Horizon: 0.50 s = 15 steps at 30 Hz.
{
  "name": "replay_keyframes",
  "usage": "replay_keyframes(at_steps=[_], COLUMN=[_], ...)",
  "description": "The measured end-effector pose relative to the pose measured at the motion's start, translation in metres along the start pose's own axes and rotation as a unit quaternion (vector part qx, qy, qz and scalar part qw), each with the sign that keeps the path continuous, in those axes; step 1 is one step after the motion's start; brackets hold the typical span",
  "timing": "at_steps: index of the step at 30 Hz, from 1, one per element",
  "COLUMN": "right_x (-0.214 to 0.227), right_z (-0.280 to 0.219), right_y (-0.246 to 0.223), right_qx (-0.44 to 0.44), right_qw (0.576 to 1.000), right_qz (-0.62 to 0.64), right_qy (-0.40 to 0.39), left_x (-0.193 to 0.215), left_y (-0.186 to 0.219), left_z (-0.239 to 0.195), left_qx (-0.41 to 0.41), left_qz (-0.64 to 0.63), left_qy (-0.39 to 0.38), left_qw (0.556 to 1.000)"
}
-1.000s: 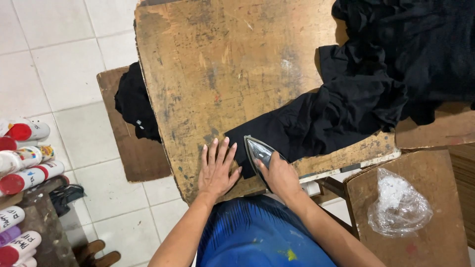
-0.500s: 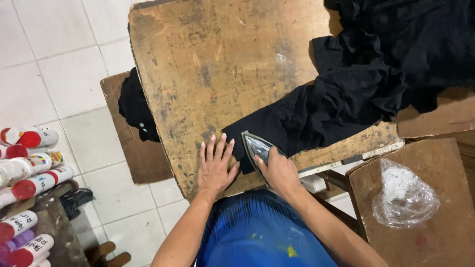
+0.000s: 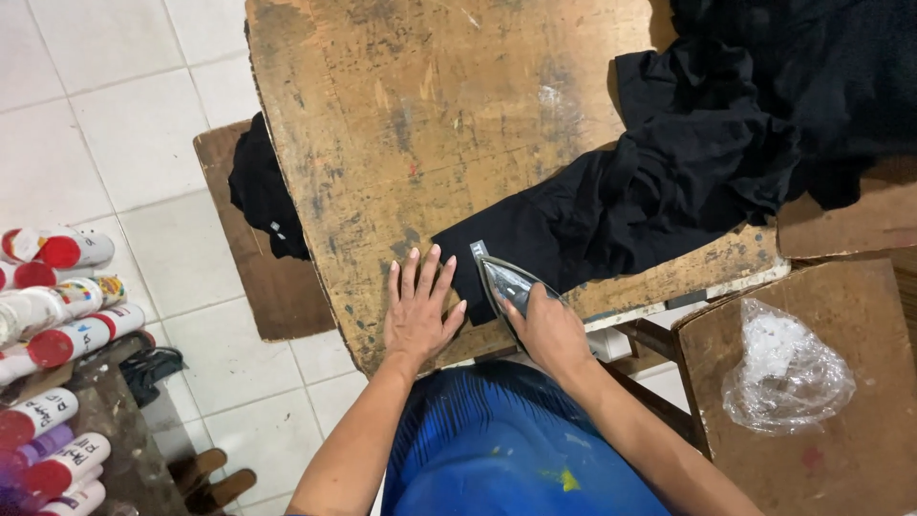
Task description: The person irons a black garment on a wooden board, smoothing the fabric and applying heat with an iron. They then place a small rectangular label on the garment and iron over it to adhere it.
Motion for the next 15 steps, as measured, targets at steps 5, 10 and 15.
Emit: replay_keyframes(at_steps=[5,10,15], right_x=[0.001,-0.020,-0.025], right_z=[-0.006,-0.018,-0.028], right_y=[0.005,0.026,0.038], right_qx=[-0.001,-0.001,-0.018], right_qw=[1.000,0.999,0.997], right_qz=[0.009,0.011,0.013], right_qy=[0.007,-0.042,-0.070], left_x=[0.002,-0.003,-0.001], left_y=[0.002,0.000,0.000], left_z=[0.000,0.001,-0.001], left_qx=[-0.009,-0.009,-0.006], left_qz=[0.002,0.006,-0.005], left_qy=[0.017,0.025,0.029], left_qw=[1.000,1.000,1.000])
Point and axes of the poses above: each hand's wrist, its own z-axis towards the middle knuckle, its own x-axis out of the back of the hand, y = z × x, the point moved 8 cm from there along z, towards the middle knuckle, and after that the axes turned 6 degrees about x, right-handed, at the moved point
